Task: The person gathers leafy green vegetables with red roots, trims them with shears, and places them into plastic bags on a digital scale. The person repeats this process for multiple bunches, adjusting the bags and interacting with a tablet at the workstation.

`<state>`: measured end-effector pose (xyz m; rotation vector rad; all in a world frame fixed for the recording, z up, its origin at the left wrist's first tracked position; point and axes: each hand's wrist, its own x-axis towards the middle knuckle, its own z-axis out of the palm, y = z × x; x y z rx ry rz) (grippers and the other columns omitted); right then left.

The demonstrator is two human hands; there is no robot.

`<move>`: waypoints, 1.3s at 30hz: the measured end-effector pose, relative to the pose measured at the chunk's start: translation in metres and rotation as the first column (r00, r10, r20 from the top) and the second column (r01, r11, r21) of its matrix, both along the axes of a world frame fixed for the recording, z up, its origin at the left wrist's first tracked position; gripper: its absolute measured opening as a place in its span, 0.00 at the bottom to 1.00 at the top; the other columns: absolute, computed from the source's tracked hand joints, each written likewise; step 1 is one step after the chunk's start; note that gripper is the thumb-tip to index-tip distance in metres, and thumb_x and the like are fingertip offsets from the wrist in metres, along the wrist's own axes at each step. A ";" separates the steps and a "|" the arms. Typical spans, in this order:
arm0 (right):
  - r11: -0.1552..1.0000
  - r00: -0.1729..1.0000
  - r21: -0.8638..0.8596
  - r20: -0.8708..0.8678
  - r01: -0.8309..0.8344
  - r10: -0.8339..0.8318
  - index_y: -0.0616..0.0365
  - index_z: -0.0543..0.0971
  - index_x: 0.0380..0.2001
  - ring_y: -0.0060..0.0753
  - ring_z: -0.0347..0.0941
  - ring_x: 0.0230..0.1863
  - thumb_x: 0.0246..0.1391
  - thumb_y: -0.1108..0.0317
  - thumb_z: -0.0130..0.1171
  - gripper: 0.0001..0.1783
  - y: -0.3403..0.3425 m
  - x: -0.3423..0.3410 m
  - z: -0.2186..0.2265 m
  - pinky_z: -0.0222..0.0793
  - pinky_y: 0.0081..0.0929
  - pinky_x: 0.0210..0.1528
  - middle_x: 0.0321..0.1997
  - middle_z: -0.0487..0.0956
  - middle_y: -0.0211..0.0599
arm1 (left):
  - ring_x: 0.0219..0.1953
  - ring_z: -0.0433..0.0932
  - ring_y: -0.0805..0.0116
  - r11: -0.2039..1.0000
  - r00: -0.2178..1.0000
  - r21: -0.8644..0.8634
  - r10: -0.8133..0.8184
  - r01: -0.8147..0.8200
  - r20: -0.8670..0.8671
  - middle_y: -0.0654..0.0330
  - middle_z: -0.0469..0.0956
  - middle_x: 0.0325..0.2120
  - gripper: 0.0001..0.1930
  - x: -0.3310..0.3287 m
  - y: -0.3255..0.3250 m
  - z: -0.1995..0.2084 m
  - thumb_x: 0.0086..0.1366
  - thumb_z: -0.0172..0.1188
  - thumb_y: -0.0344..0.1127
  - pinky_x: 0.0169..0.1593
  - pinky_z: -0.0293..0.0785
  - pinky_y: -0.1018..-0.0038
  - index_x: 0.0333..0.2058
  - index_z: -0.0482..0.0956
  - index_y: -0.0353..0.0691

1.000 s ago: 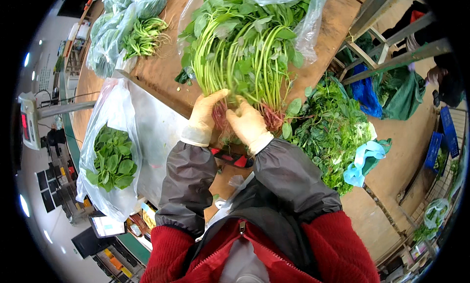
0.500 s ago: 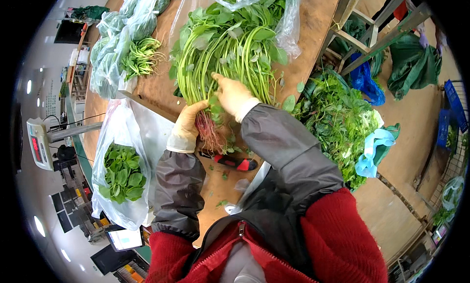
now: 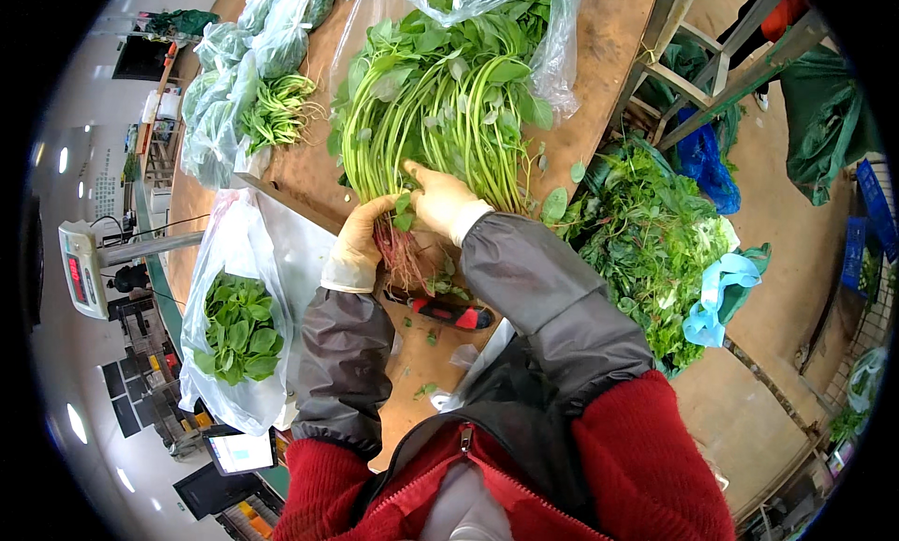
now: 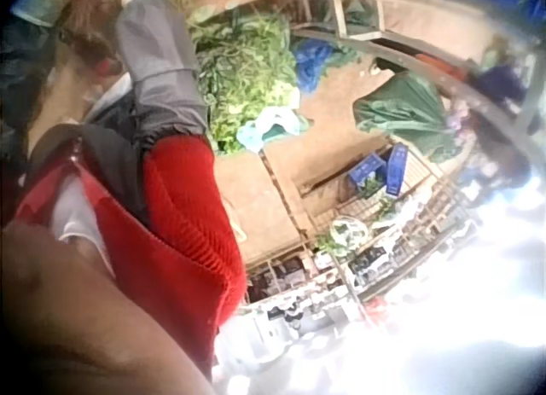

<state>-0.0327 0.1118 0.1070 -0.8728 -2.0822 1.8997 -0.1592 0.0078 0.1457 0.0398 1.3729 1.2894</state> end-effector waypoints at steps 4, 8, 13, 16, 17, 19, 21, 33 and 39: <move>0.971 0.976 -0.177 0.121 -0.159 0.182 0.58 0.70 0.54 0.50 0.75 0.41 0.53 0.65 0.50 0.24 0.009 -0.002 0.023 0.68 0.39 0.47 0.41 0.79 0.51 | 0.33 0.79 0.65 1.000 0.993 -0.009 0.009 -0.010 -0.116 0.57 0.79 0.33 0.12 -0.006 -0.014 -0.001 0.58 0.56 0.31 0.38 0.76 0.70 0.40 0.77 0.33; 0.969 0.971 -0.191 0.147 -0.159 0.189 0.61 0.75 0.43 0.37 0.74 0.31 0.52 0.63 0.54 0.18 0.009 -0.006 -0.002 0.69 0.31 0.36 0.34 0.79 0.44 | 0.29 0.78 0.68 0.999 1.000 -0.041 0.006 -0.007 -0.030 0.59 0.79 0.30 0.10 -0.006 -0.005 -0.008 0.57 0.58 0.31 0.31 0.76 0.73 0.38 0.78 0.33; 0.984 0.965 0.046 0.209 -0.170 0.157 0.59 0.77 0.41 0.39 0.75 0.27 0.50 0.57 0.56 0.19 -0.015 0.007 0.005 0.70 0.33 0.33 0.25 0.78 0.42 | 0.34 0.78 0.64 1.000 0.998 -0.011 0.023 -0.022 0.061 0.55 0.79 0.35 0.14 0.000 -0.001 -0.004 0.57 0.56 0.32 0.37 0.76 0.69 0.41 0.76 0.32; 0.890 0.879 -0.285 0.222 -0.356 0.423 0.61 0.75 0.28 0.34 0.72 0.21 0.51 0.60 0.55 0.13 -0.032 0.034 -0.007 0.65 0.34 0.24 0.19 0.75 0.39 | 0.41 0.76 0.59 0.997 0.970 0.065 0.028 -0.045 0.240 0.52 0.79 0.40 0.20 0.021 0.004 0.020 0.56 0.55 0.34 0.44 0.74 0.61 0.48 0.72 0.33; 0.902 0.902 -0.014 0.011 -0.431 0.431 0.59 0.74 0.28 0.34 0.70 0.18 0.50 0.66 0.54 0.08 -0.045 0.057 -0.048 0.64 0.34 0.20 0.17 0.73 0.36 | 0.41 0.77 0.60 0.994 0.980 0.105 0.020 -0.042 0.196 0.53 0.79 0.40 0.23 0.022 0.004 0.012 0.55 0.56 0.36 0.45 0.74 0.61 0.49 0.71 0.33; 0.821 0.807 -0.205 0.165 -0.534 0.566 0.56 0.75 0.27 0.36 0.70 0.18 0.50 0.67 0.52 0.05 -0.049 0.103 -0.034 0.63 0.31 0.18 0.16 0.72 0.38 | 0.44 0.76 0.54 0.970 0.956 0.208 0.064 -0.127 0.286 0.48 0.76 0.43 0.24 0.022 -0.014 0.012 0.57 0.54 0.32 0.52 0.71 0.59 0.52 0.66 0.28; 0.798 0.711 -0.153 0.379 -0.584 0.593 0.56 0.77 0.28 0.38 0.73 0.21 0.49 0.64 0.53 0.08 -0.043 0.164 -0.032 0.67 0.33 0.21 0.19 0.75 0.39 | 0.42 0.77 0.55 0.885 0.986 0.466 -0.083 0.006 0.146 0.46 0.77 0.40 0.20 0.017 -0.016 -0.006 0.60 0.51 0.34 0.51 0.71 0.60 0.47 0.70 0.26; 0.958 0.950 -0.213 -0.284 -0.194 0.129 0.63 0.48 0.65 0.24 0.67 0.42 0.55 0.70 0.53 0.39 0.033 -0.002 0.004 0.64 0.18 0.42 0.55 0.69 0.38 | 0.18 0.70 0.72 0.999 0.580 0.044 0.024 0.021 -0.815 0.63 0.75 0.19 0.10 -0.022 0.019 0.129 0.50 0.65 0.36 0.23 0.67 0.75 0.26 0.79 0.36; 0.912 0.934 -0.297 -0.301 -0.281 0.190 0.64 0.55 0.63 0.39 0.61 0.61 0.52 0.60 0.58 0.40 0.046 -0.014 0.024 0.54 0.30 0.62 0.62 0.65 0.46 | 0.24 0.74 0.73 0.918 0.716 0.361 0.361 -0.163 -0.597 0.61 0.76 0.30 0.15 -0.015 -0.060 0.212 0.53 0.61 0.32 0.29 0.71 0.78 0.40 0.75 0.35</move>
